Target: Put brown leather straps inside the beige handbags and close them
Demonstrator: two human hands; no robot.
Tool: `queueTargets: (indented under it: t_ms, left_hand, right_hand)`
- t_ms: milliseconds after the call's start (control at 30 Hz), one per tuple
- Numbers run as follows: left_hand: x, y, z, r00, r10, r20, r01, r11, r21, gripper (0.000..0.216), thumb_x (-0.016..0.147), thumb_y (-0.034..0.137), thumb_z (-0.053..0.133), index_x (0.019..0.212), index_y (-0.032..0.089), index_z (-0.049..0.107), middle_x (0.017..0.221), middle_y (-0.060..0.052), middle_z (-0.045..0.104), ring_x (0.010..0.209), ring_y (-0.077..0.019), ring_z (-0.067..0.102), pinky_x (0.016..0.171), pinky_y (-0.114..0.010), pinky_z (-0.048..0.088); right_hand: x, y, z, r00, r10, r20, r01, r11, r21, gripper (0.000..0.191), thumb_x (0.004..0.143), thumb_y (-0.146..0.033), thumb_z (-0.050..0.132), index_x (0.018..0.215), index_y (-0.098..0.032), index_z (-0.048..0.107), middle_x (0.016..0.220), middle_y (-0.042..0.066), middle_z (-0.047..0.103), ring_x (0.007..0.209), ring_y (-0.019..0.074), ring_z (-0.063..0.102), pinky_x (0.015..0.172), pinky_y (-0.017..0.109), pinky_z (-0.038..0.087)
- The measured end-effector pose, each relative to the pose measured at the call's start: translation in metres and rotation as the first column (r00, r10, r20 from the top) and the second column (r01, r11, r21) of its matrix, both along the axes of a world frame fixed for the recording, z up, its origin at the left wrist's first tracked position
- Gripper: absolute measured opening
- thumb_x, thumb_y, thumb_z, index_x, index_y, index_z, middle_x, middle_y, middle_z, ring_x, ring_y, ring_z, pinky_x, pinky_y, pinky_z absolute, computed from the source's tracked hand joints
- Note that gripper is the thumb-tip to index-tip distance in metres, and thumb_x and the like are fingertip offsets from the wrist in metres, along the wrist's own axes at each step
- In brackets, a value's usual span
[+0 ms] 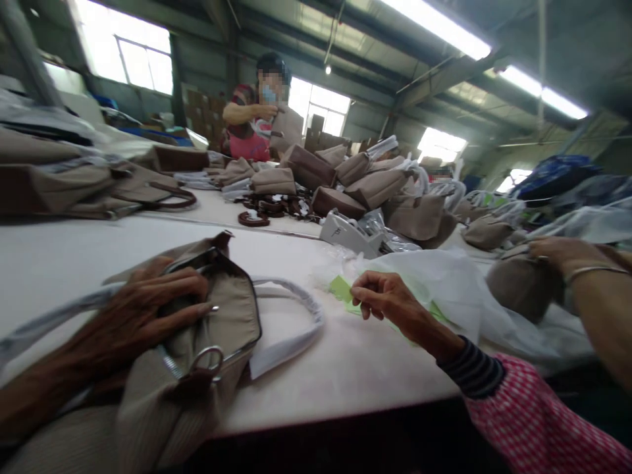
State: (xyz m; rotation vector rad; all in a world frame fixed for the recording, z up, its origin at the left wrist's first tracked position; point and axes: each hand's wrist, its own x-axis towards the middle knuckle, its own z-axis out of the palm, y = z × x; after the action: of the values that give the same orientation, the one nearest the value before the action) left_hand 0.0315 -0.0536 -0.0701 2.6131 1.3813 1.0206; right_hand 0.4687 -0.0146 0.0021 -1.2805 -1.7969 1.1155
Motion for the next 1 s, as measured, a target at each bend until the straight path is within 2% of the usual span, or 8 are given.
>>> queueTargets:
  t_ms: [67, 167, 267, 367, 633, 767, 867, 1000]
  left_hand:
    - [0.01, -0.005, 0.018, 0.997, 0.053, -0.061, -0.06, 0.991, -0.116, 0.033, 0.105, 0.051, 0.049, 0.097, 0.031, 0.074, 0.112, 0.001, 0.076, 0.107, -0.0254, 0.062, 0.108, -0.046, 0.041]
    - [0.02, -0.009, 0.032, 0.991, 0.117, -0.071, -0.124, 0.988, -0.096, 0.036, 0.106, 0.053, 0.049, 0.096, 0.026, 0.072, 0.112, -0.002, 0.073, 0.106, -0.0256, 0.057, 0.1, -0.043, 0.042]
    - [0.023, -0.012, 0.034, 0.991, 0.112, -0.08, -0.116, 0.992, -0.046, 0.037, 0.109, 0.046, 0.043, 0.097, 0.025, 0.071, 0.115, -0.003, 0.071, 0.106, -0.0251, 0.055, 0.099, -0.042, 0.042]
    - [0.023, -0.013, 0.033, 0.987, 0.117, -0.109, -0.121, 0.992, -0.032, 0.037, 0.11, 0.042, 0.041, 0.098, 0.026, 0.072, 0.116, -0.004, 0.071, 0.106, -0.0257, 0.053, 0.1, -0.044, 0.042]
    - [0.023, -0.008, 0.027, 0.968, 0.14, -0.21, -0.152, 0.988, -0.041, 0.035, 0.111, 0.041, 0.04, 0.095, 0.025, 0.067, 0.118, -0.006, 0.07, 0.11, -0.0303, 0.049, 0.097, -0.051, 0.041]
    - [0.022, -0.007, 0.025, 0.968, 0.151, -0.201, -0.154, 0.988, 0.001, 0.032, 0.11, 0.041, 0.042, 0.1, 0.026, 0.069, 0.122, -0.006, 0.069, 0.111, -0.0305, 0.049, 0.097, -0.051, 0.041]
    - [0.021, -0.007, 0.025, 0.967, 0.147, -0.208, -0.147, 0.989, 0.013, 0.031, 0.11, 0.042, 0.043, 0.102, 0.027, 0.07, 0.125, -0.005, 0.069, 0.112, -0.0307, 0.049, 0.096, -0.051, 0.041]
    - [0.02, -0.007, 0.025, 0.961, 0.153, -0.23, -0.153, 0.988, 0.021, 0.033, 0.11, 0.041, 0.042, 0.099, 0.026, 0.07, 0.124, -0.004, 0.069, 0.112, -0.0307, 0.049, 0.097, -0.052, 0.041]
  right_hand:
    - [-0.032, 0.003, 0.009, 0.994, 0.078, -0.073, -0.081, 0.996, -0.037, 0.022, 0.08, -0.036, 0.073, 0.077, -0.014, 0.067, 0.069, 0.002, 0.07, 0.048, 0.0083, 0.058, 0.042, 0.018, 0.033]
    - [-0.091, 0.01, 0.014, 0.964, 0.22, -0.148, -0.239, 0.962, -0.128, 0.015, 0.081, -0.027, 0.071, 0.077, -0.013, 0.067, 0.073, 0.003, 0.073, 0.048, 0.008, 0.059, 0.04, 0.017, 0.032]
    - [-0.15, 0.022, 0.006, 0.919, 0.356, -0.168, -0.385, 0.901, -0.201, 0.014, 0.084, -0.018, 0.066, 0.071, -0.013, 0.066, 0.068, 0.003, 0.072, 0.046, 0.0069, 0.057, 0.039, 0.017, 0.03]
    - [-0.189, 0.036, -0.007, 0.904, 0.415, -0.1, -0.427, 0.875, -0.228, 0.018, 0.082, -0.017, 0.066, 0.065, -0.012, 0.067, 0.059, 0.002, 0.068, 0.044, 0.0074, 0.055, 0.038, 0.017, 0.03]
    - [-0.203, 0.044, -0.014, 0.94, 0.337, 0.048, -0.316, 0.916, -0.248, 0.021, 0.077, -0.019, 0.066, 0.057, -0.013, 0.065, 0.057, 0.004, 0.067, 0.045, 0.0101, 0.057, 0.037, 0.018, 0.034]
    - [-0.212, 0.038, -0.012, 0.934, 0.337, 0.117, -0.317, 0.935, -0.162, 0.018, 0.078, -0.019, 0.064, 0.061, -0.014, 0.067, 0.057, 0.003, 0.067, 0.049, 0.0124, 0.062, 0.044, 0.018, 0.044]
    - [-0.222, 0.038, -0.011, 0.923, 0.333, 0.192, -0.318, 0.942, -0.109, 0.014, 0.078, -0.021, 0.066, 0.065, -0.015, 0.067, 0.059, 0.004, 0.067, 0.053, 0.0143, 0.064, 0.045, 0.019, 0.044]
    - [-0.23, 0.042, -0.007, 0.943, 0.294, 0.154, -0.264, 0.945, -0.192, 0.017, 0.081, -0.028, 0.07, 0.072, -0.014, 0.067, 0.061, 0.004, 0.067, 0.051, 0.0126, 0.059, 0.044, 0.02, 0.041]
